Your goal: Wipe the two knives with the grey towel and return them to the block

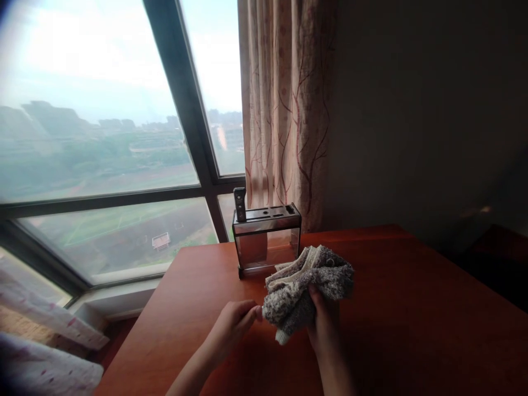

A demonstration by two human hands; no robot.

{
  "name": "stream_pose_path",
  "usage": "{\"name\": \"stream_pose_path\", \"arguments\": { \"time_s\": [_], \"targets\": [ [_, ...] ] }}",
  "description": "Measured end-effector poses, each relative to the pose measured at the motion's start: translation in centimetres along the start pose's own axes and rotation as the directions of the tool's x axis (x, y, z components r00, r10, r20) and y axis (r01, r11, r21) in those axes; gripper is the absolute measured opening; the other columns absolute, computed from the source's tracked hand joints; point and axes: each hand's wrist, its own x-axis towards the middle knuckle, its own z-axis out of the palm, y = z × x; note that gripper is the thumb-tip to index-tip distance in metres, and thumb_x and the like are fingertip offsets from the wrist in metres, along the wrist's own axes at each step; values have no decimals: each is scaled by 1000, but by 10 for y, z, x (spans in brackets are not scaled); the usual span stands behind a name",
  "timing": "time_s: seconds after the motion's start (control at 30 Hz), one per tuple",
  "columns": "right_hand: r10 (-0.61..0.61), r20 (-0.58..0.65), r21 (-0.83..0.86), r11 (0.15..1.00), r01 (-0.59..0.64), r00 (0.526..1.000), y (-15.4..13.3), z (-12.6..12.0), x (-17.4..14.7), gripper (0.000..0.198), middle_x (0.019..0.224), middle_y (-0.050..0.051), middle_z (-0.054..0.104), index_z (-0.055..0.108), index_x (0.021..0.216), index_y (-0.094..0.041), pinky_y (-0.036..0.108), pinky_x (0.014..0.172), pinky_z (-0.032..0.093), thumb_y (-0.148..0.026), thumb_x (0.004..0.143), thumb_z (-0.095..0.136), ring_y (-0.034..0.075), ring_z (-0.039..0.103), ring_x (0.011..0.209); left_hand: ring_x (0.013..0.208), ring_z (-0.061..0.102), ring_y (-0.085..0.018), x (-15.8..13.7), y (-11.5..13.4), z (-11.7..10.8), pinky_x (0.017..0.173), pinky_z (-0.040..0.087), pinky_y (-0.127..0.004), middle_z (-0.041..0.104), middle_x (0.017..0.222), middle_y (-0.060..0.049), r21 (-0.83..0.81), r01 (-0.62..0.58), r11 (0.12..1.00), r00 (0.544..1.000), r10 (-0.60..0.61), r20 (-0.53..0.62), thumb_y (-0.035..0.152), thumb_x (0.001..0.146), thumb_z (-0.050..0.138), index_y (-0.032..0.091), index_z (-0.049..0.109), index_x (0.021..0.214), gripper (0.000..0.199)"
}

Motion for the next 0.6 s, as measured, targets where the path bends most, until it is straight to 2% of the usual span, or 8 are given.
{"name": "stream_pose_path", "arguments": {
  "time_s": [0.07, 0.13, 0.27, 0.43, 0.53, 0.6],
  "targets": [
    [-28, -34, -20, 999, 28, 999, 1, 3, 0, 63, 117, 1, 68, 56, 127, -27, 41, 93, 50, -39, 68, 77, 25, 63, 106, 64, 50, -14, 0, 0, 2, 58, 35, -23, 59, 70, -1, 149, -51, 987, 989, 71, -126, 45, 89, 52, 16, 67, 80, 33],
    [-40, -54, -21, 999, 39, 998, 1, 4, 1, 62, 119, 0, 67, 55, 127, -28, 41, 94, 49, -41, 70, 75, 24, 63, 107, 69, 54, -16, 0, -1, 4, 63, 38, -24, 64, 78, -3, 235, -96, 967, 965, 148, -215, 42, 88, 56, 18, 66, 84, 27],
    [-27, -54, -20, 999, 26, 998, 3, 3, 3, 63, 118, 1, 68, 55, 128, -28, 43, 94, 50, -43, 70, 74, 25, 64, 105, 64, 54, -14, -2, -4, 3, 61, 37, -23, 62, 73, -2, 295, -156, 943, 941, 233, -247, 40, 92, 51, 19, 66, 82, 27],
    [-10, -36, 37, 999, 12, 999, 1, 0, 2, 66, 120, 1, 66, 54, 129, -29, 41, 93, 50, -40, 68, 77, 25, 62, 107, 61, 49, -13, -1, -2, 1, 59, 34, -23, 57, 66, -1, 196, -136, 971, 975, 167, -147, 43, 92, 48, 18, 65, 78, 34],
    [7, -10, 79, 997, -6, 1000, -1, -3, 1, 66, 120, 2, 67, 54, 130, -29, 44, 93, 50, -42, 69, 76, 26, 63, 107, 55, 40, -11, 1, 0, 0, 53, 30, -23, 47, 58, 2, 17, -33, 999, 999, 34, -17, 50, 93, 41, 17, 57, 65, 46],
    [33, 12, 110, 993, -34, 999, 0, -5, 1, 65, 118, 3, 68, 55, 129, -28, 45, 94, 49, -44, 69, 75, 27, 63, 106, 52, 34, -10, 1, 0, -1, 50, 27, -23, 40, 55, 3, -136, 51, 989, 993, -36, 112, 55, 92, 37, 17, 49, 59, 52]
  ]
}}
